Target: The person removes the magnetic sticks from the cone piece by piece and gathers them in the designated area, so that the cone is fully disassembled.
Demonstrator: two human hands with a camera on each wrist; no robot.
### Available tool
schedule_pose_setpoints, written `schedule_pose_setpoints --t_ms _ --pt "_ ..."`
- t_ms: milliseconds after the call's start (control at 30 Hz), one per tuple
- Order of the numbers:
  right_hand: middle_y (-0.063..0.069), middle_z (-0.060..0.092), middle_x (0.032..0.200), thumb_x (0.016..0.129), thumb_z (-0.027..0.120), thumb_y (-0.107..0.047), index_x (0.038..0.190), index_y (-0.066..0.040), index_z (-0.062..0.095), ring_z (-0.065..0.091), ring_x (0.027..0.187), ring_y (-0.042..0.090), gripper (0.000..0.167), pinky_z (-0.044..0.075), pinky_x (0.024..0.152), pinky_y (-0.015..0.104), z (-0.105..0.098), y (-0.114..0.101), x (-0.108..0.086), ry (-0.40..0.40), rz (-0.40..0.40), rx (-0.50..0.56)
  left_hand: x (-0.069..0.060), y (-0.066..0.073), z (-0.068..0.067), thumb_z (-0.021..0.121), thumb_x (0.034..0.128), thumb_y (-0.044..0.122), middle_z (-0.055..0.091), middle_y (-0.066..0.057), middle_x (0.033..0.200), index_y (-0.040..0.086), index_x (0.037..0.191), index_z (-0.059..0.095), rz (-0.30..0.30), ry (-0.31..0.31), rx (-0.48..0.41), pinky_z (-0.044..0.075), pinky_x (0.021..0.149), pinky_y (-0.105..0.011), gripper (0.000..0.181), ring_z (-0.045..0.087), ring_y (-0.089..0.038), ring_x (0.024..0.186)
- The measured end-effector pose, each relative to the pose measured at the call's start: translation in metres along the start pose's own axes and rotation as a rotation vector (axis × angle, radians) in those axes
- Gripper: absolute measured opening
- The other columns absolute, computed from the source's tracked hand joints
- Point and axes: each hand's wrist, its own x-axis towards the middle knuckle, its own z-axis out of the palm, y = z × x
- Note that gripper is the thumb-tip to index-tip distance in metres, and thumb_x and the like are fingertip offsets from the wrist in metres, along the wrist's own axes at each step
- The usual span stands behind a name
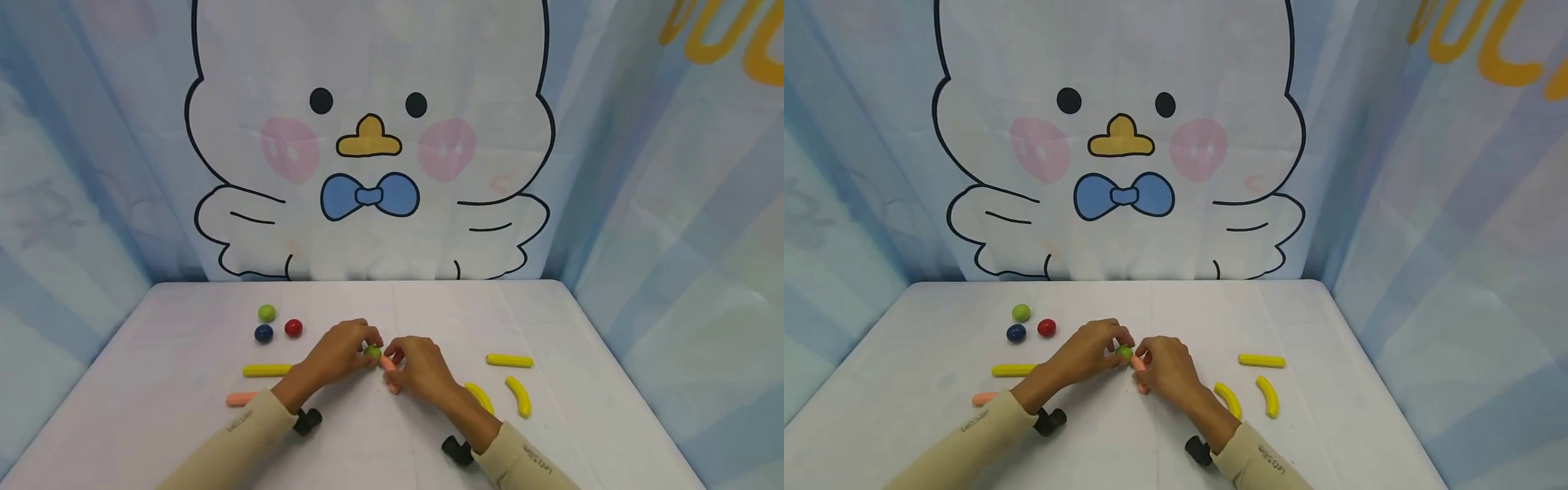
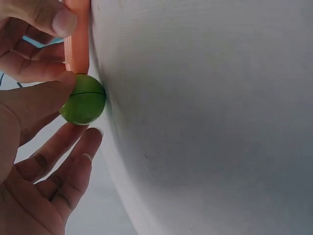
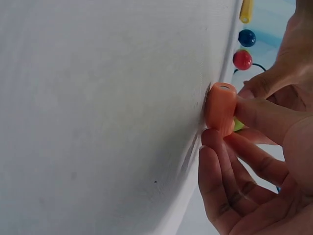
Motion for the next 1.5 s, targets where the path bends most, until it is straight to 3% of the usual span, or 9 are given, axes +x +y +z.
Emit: schedule_pose_setpoints --t_ms 133,333,467,600,800,933,1167,1500 --pt "-0.004 0.073 0.085 0.082 0.089 -0.012 0.102 -0.013 0.078 0.06 0.081 0.012 0.023 0.047 0.073 0.029 -0.001 -0.002 -0.002 -0.016 0.005 -0.01 0.001 0.0 0.0 0.087 0.0886 0.012 0.073 0.0 0.101 0.012 0.11 0.08 -0.005 -0.01 -0.043 0.057 0.084 -0.034 0.023 0.066 -0.017 0.09" --pt "-0.007 0.073 0.081 0.086 0.086 -0.015 0.098 -0.016 0.077 0.06 0.081 0.011 0.016 0.048 0.078 0.034 -0.003 -0.007 -0.009 -0.05 0.005 -0.022 0.0 -0.001 0.001 0.086 0.0879 0.007 0.074 0.0 0.101 0.01 0.112 0.079 -0.004 -0.009 -0.054 0.058 0.082 -0.03 0.025 0.068 -0.015 0.088" --pt "-0.007 0.074 0.083 0.085 0.086 -0.013 0.102 -0.017 0.077 0.061 0.084 0.013 0.02 0.048 0.083 0.037 -0.007 -0.01 -0.016 -0.049 0.023 -0.028 0.0 -0.002 0.001 0.086 0.0883 0.007 0.074 0.001 0.101 0.01 0.113 0.08 -0.005 -0.008 -0.054 0.058 0.081 -0.03 0.025 0.068 -0.015 0.089" --pt "-0.006 0.074 0.086 0.085 0.086 -0.012 0.104 -0.02 0.077 0.06 0.084 0.013 0.023 0.048 0.077 0.033 -0.013 -0.009 -0.024 -0.028 0.045 -0.028 -0.001 -0.002 0.002 0.086 0.0882 0.007 0.074 0.002 0.1 0.01 0.112 0.079 -0.003 -0.001 -0.059 0.057 0.08 -0.029 0.025 0.067 -0.014 0.088" --pt "-0.005 0.074 0.089 0.094 0.083 -0.023 0.104 -0.021 0.076 0.059 0.064 0.006 0.012 0.046 0.067 0.025 -0.023 -0.002 -0.036 0.023 0.073 -0.023 -0.002 0.0 0.002 0.086 0.0888 0.009 0.074 0.002 0.101 0.011 0.113 0.079 -0.02 -0.006 -0.064 0.057 0.083 -0.03 0.026 0.065 -0.014 0.089" --pt "-0.005 0.072 0.091 0.093 0.084 -0.022 0.106 -0.021 0.076 0.058 0.056 0.005 0.016 0.046 0.064 0.024 -0.029 0.003 -0.045 0.033 0.125 -0.027 -0.002 0.001 0.002 0.086 0.089 0.01 0.073 0.002 0.1 0.011 0.113 0.079 -0.023 -0.003 -0.069 0.056 0.084 -0.032 0.025 0.064 -0.014 0.089" --pt "-0.006 0.07 0.091 0.086 0.088 -0.016 0.108 -0.024 0.076 0.055 0.067 0.007 0.026 0.047 0.066 0.025 -0.038 0.013 -0.059 0.052 0.202 -0.091 -0.002 0.001 0.003 0.086 0.0889 0.01 0.073 0.004 0.101 0.011 0.113 0.079 -0.011 0.006 -0.066 0.056 0.084 -0.032 0.025 0.065 -0.015 0.09" --pt "-0.006 0.068 0.085 0.086 0.09 -0.019 0.1 -0.024 0.078 0.051 0.067 0.007 0.019 0.044 0.065 0.026 -0.04 0.02 -0.074 0.094 0.204 -0.217 -0.004 0.002 0.003 0.086 0.0898 0.01 0.072 0.003 0.102 0.012 0.114 0.079 -0.024 0.004 -0.072 0.056 0.086 -0.035 0.025 0.064 -0.015 0.092"
